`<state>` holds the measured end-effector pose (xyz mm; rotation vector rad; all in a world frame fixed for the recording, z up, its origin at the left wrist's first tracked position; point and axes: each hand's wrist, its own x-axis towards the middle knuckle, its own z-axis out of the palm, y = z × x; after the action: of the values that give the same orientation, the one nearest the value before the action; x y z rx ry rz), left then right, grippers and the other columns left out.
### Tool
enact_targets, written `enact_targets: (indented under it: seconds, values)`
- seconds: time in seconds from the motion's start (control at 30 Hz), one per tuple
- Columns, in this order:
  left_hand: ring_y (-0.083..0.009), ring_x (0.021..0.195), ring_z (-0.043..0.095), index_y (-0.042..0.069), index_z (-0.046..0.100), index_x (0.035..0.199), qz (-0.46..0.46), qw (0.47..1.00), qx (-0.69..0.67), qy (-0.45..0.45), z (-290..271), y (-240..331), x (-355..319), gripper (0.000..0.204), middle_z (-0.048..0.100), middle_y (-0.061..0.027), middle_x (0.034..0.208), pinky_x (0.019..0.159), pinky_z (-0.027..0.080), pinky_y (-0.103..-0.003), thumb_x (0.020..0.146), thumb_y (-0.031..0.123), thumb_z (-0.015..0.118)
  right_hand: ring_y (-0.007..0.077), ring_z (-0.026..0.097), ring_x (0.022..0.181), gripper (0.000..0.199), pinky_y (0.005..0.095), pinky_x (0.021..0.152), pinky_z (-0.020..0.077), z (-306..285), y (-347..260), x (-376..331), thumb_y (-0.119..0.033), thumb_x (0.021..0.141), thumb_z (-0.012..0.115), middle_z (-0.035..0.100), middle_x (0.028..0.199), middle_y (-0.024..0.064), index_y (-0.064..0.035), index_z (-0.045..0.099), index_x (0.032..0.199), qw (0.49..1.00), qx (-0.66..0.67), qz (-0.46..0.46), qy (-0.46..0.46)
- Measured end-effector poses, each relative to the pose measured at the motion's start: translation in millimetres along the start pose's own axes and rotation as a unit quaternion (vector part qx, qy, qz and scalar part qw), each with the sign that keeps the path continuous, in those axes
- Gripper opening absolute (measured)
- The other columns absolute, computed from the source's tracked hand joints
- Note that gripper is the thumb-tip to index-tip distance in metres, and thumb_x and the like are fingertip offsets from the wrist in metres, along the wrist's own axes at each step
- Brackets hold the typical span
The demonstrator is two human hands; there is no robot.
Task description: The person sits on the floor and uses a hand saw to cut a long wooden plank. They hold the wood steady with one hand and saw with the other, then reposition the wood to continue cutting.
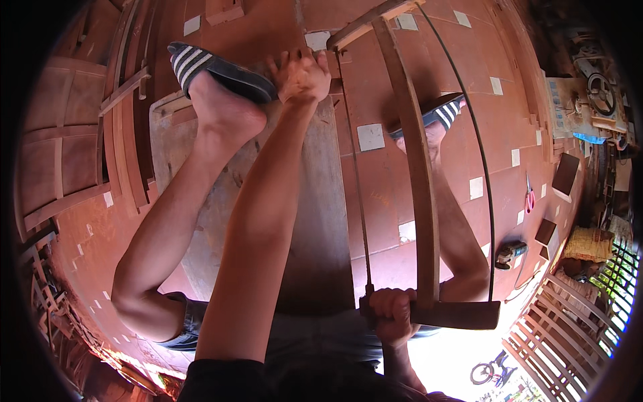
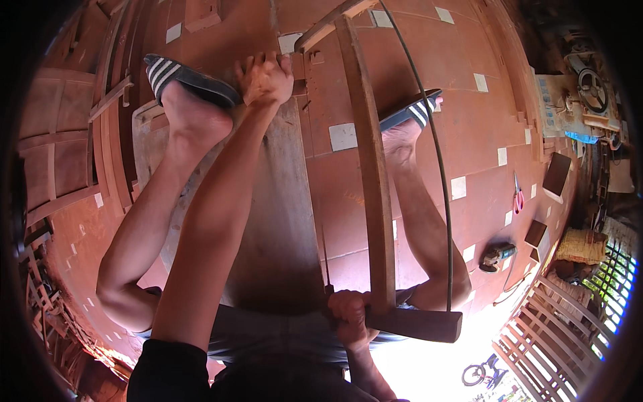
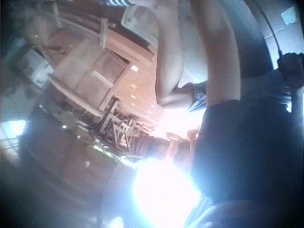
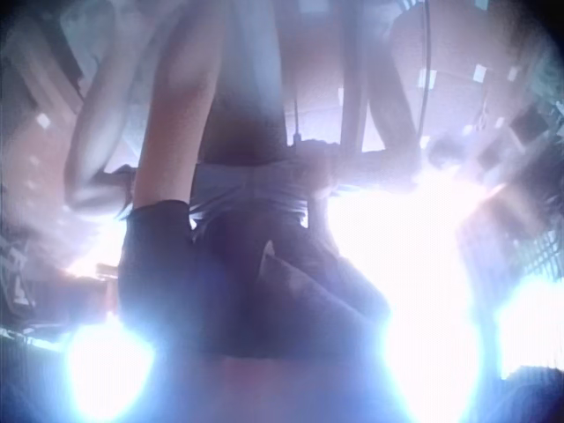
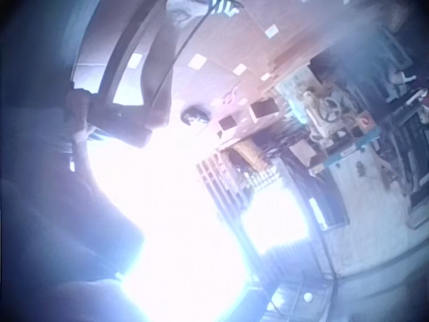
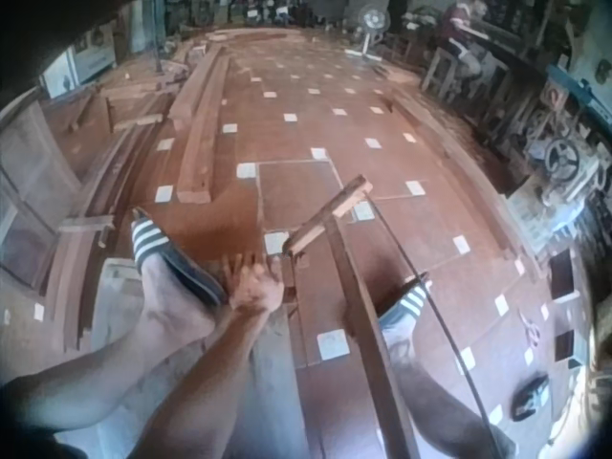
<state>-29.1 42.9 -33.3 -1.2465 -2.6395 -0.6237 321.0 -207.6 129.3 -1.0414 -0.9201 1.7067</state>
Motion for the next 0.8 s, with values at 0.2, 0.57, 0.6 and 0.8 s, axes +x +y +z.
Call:
enact_targets:
  seconds: [0.2, 0.57, 0.6, 0.8]
  values:
    - [-0.0302, 0.118, 0.063, 0.003, 0.073, 0.113, 0.012, 1.0, 0.003, 0.016, 7, 13, -27, 0.042, 0.072, -0.0141, 0.115, 0.118, 0.029, -0.058, 0.099, 0.039, 0.055, 0.0121, 0.037, 0.057, 0.036, 0.0314, 0.057, 0.0344, -1, 55, 85, -0.017, 0.11, 0.051, 0.038, 0.061, -0.0008, -0.0088, 0.041, 0.077, 0.994, 0.103, 0.017, -0.021]
    - [-0.0302, 0.121, 0.061, 0.006, 0.072, 0.111, -0.002, 1.0, -0.002, -0.007, 1, 6, 2, 0.041, 0.071, -0.0137, 0.117, 0.119, 0.027, -0.058, 0.101, 0.041, 0.053, 0.0093, 0.037, 0.055, 0.03, 0.0318, 0.053, 0.0374, 60, 31, 167, -0.016, 0.104, 0.067, 0.042, 0.065, -0.0013, -0.0083, 0.046, 0.084, 1.0, 0.028, -0.003, -0.008]
    - [-0.0301, 0.122, 0.061, 0.004, 0.072, 0.113, -0.006, 1.0, -0.005, -0.012, 0, 8, 1, 0.044, 0.071, -0.0146, 0.118, 0.119, 0.026, -0.059, 0.1, 0.041, 0.053, 0.0095, 0.037, 0.055, 0.03, 0.0319, 0.054, 0.0374, 51, 32, 157, -0.017, 0.103, 0.067, 0.042, 0.065, -0.0012, -0.0085, 0.046, 0.085, 0.999, 0.032, -0.008, -0.018]
    - [-0.0311, 0.115, 0.064, 0.008, 0.071, 0.106, -0.013, 1.0, 0.007, 0.007, 5, 4, -2, 0.037, 0.073, -0.0132, 0.11, 0.118, 0.027, -0.059, 0.1, 0.041, 0.054, 0.0131, 0.037, 0.056, 0.036, 0.0353, 0.06, 0.0406, 40, 21, 94, -0.023, 0.108, 0.057, 0.036, 0.062, -0.0012, -0.0098, 0.044, 0.077, 0.999, 0.003, 0.023, 0.022]
